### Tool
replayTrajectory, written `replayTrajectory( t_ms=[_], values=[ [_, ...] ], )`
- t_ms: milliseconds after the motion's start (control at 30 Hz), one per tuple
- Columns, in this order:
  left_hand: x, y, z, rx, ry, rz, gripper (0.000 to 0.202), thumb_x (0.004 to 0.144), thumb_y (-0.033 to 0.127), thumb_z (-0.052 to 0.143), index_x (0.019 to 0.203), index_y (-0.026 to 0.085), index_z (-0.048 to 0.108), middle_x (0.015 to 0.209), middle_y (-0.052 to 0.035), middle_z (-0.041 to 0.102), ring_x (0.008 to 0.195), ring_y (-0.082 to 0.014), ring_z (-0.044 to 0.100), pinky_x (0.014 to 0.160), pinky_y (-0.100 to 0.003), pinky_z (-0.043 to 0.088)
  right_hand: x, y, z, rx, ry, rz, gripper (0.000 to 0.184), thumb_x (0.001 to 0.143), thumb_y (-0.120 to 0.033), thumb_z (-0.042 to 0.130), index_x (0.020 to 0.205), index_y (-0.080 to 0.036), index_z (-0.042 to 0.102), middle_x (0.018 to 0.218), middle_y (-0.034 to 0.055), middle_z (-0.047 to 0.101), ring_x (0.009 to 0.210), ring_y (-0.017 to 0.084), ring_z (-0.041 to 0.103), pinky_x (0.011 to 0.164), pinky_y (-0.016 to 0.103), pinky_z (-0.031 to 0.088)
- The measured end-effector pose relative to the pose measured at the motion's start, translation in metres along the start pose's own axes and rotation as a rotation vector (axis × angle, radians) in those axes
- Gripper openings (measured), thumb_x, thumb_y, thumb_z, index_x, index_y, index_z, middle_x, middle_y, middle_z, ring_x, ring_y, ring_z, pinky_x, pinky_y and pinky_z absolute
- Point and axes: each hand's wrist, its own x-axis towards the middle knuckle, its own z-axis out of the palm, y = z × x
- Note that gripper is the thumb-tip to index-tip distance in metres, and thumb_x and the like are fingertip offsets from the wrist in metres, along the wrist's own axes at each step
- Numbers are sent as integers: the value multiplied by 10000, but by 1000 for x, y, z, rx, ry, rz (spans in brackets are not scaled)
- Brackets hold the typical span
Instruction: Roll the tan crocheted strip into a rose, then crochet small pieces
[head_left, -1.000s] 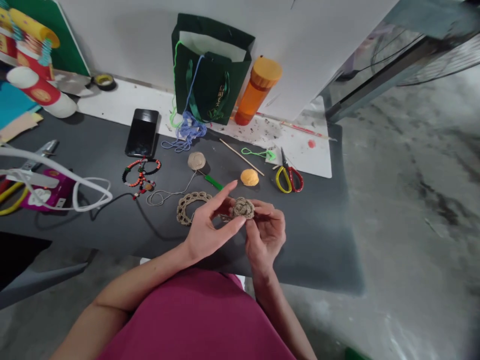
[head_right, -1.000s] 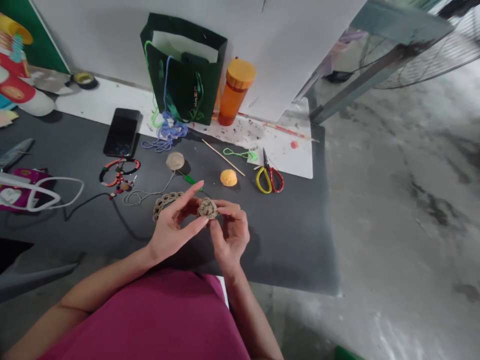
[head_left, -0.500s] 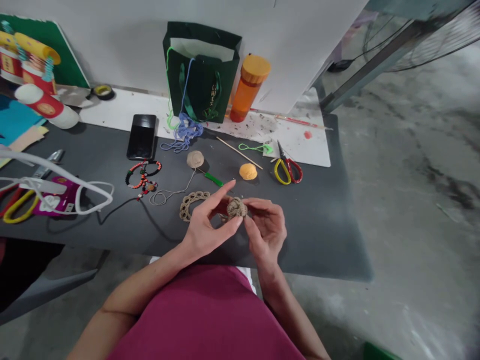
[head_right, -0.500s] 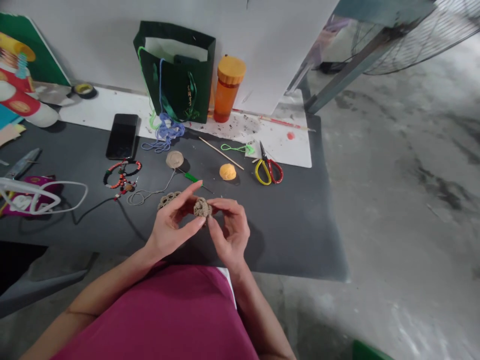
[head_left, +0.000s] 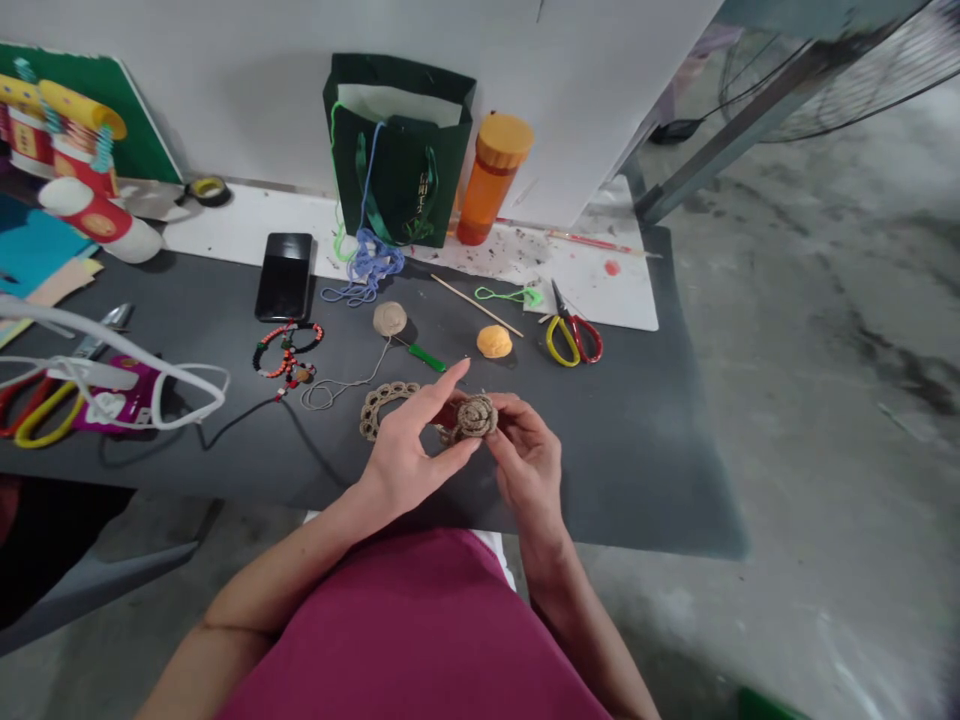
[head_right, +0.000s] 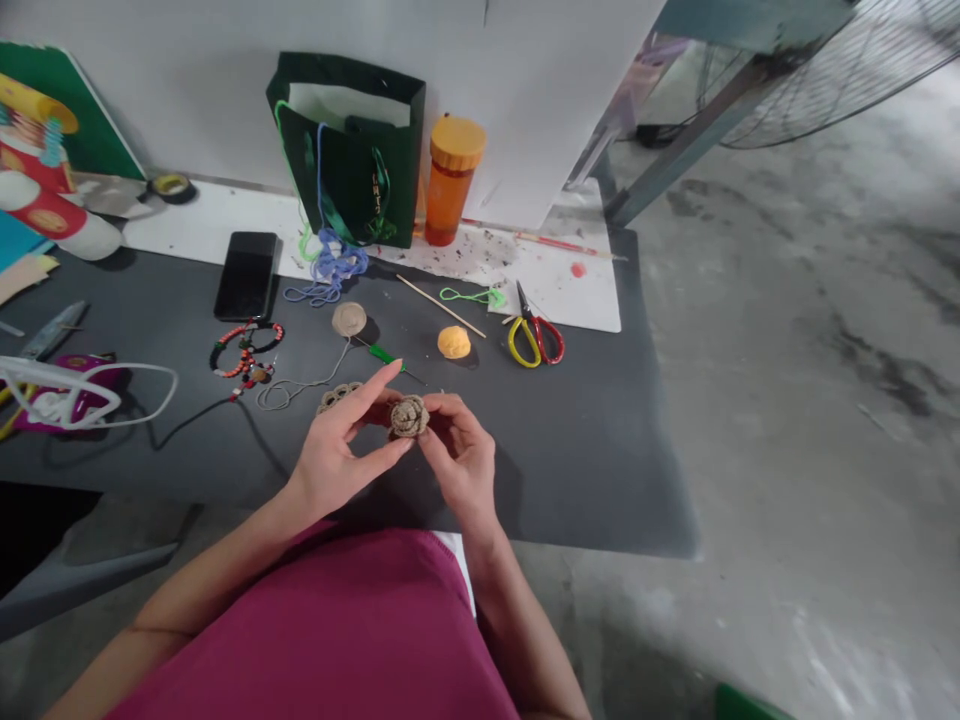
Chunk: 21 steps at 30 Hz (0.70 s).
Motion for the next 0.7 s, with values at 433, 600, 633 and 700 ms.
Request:
replayTrajectory(
  t_ms=[433,600,633,700],
  values=[
    [8,-5,9,-402,17,-317,712,749,176,720,1440,250,564,1012,-28,664,759,-100,587,713,-239,579,8,1,9,93,236,-9,232,777,-367,795,898,-246,638,844,-25,670,753,118,640,705,250,538],
    [10,-2,13,-540,46,-406,708,719,185,761,1406,246,602,915,-3,647,702,-86,549,683,-236,575,7,2,10,-7,253,-137,210,809,-275,776,966,-253,639,952,6,712,883,156,694,812,317,569],
    [9,-2,14,-554,53,-413,703,719,184,763,1401,248,608,909,-2,643,700,-87,546,678,-239,574,6,2,11,-28,247,-163,207,814,-268,771,970,-252,636,962,13,715,905,166,701,829,336,577],
    [9,-3,16,-566,65,-421,698,718,184,767,1395,256,615,918,-6,643,705,-92,548,678,-247,573,6,2,13,-73,247,-210,197,818,-268,762,960,-247,628,959,24,715,928,181,709,844,367,590]
  ],
)
